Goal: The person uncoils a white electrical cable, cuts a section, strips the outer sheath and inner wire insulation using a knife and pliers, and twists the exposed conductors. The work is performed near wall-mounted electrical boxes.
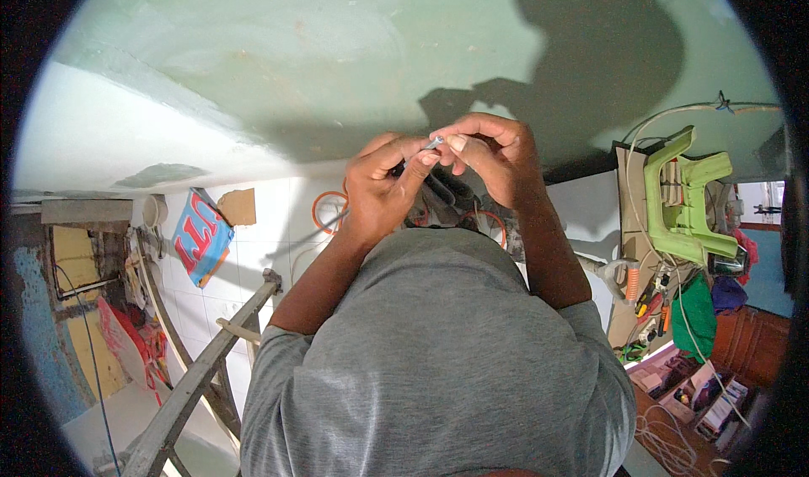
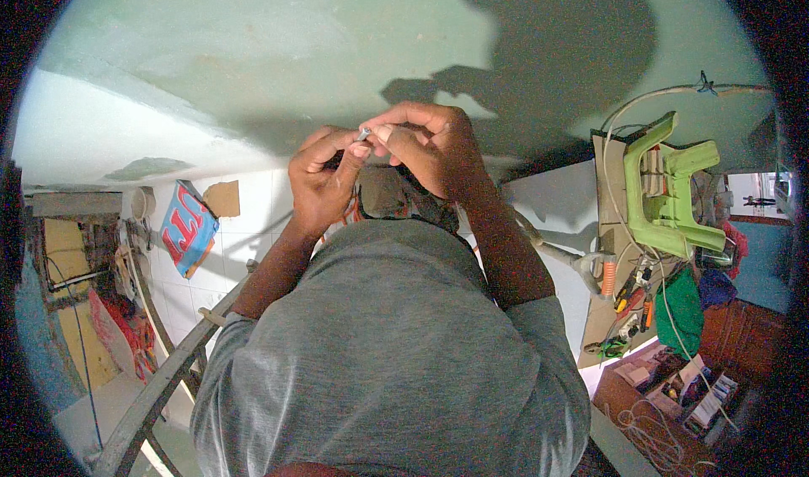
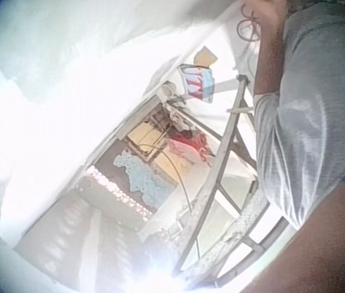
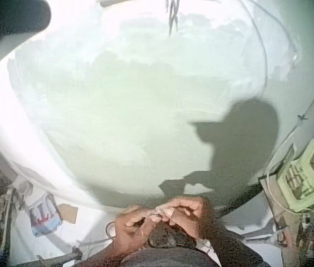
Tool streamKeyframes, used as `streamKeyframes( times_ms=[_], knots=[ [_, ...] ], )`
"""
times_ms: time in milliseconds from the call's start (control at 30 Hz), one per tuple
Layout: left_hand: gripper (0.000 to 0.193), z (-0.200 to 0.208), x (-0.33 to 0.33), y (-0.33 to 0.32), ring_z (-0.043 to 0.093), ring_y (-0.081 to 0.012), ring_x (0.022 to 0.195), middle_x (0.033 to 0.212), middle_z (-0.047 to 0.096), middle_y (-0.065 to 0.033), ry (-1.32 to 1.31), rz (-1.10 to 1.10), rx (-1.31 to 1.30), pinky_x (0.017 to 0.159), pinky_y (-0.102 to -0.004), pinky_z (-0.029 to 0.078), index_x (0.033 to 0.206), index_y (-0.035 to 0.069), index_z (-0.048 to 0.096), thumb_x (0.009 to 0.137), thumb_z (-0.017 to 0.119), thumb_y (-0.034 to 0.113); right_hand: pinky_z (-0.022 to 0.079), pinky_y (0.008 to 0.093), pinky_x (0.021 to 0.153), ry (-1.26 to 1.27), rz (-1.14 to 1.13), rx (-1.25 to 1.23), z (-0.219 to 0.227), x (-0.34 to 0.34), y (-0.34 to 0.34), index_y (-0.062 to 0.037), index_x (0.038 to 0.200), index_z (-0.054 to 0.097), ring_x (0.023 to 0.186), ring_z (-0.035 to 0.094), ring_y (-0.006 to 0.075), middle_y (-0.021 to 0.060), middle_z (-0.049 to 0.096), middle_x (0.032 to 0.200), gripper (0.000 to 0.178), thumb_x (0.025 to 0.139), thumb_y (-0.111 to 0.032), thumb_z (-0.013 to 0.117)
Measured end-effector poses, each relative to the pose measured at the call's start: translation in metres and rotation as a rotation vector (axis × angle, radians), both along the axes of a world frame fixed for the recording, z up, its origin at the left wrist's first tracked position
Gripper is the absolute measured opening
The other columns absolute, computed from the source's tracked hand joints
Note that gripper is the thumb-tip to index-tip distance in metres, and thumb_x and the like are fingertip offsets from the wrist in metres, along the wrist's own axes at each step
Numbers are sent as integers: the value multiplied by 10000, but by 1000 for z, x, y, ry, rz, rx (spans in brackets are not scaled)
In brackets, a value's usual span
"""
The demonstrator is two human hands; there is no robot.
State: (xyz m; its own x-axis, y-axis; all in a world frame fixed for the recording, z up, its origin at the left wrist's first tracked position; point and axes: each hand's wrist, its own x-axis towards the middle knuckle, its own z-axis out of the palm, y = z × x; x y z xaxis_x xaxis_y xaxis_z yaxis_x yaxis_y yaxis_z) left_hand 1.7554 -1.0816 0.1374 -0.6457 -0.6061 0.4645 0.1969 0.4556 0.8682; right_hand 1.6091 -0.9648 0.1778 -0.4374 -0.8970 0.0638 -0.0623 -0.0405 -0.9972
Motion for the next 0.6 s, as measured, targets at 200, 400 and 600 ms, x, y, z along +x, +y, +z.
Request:
streamKeyframes(
  times_ms=[200,400,600],
  knots=[
    [125,0,2,1,610,-148,689,773,686,-78,-17,-62,18,620,-283,471,958,26,746,908,721,139,541,267,685,140,38,12,2,-7,1,11,982,726,744,675,119,83,734,864,174,903,-127,656],
    [115,5,6,-6,563,-171,659,685,603,-77,-194,-85,-147,599,-320,436,872,20,702,916,677,122,530,274,678,227,25,9,-2,-7,3,-16,945,738,745,665,107,71,736,855,167,884,-161,682],
    [131,-4,5,-12,525,-197,619,658,582,-98,-144,-49,-161,580,-345,425,819,17,677,909,662,111,468,247,603,312,51,-112,-12,-13,-8,-46,957,743,685,598,67,35,725,831,145,892,-169,703]
  ],
)
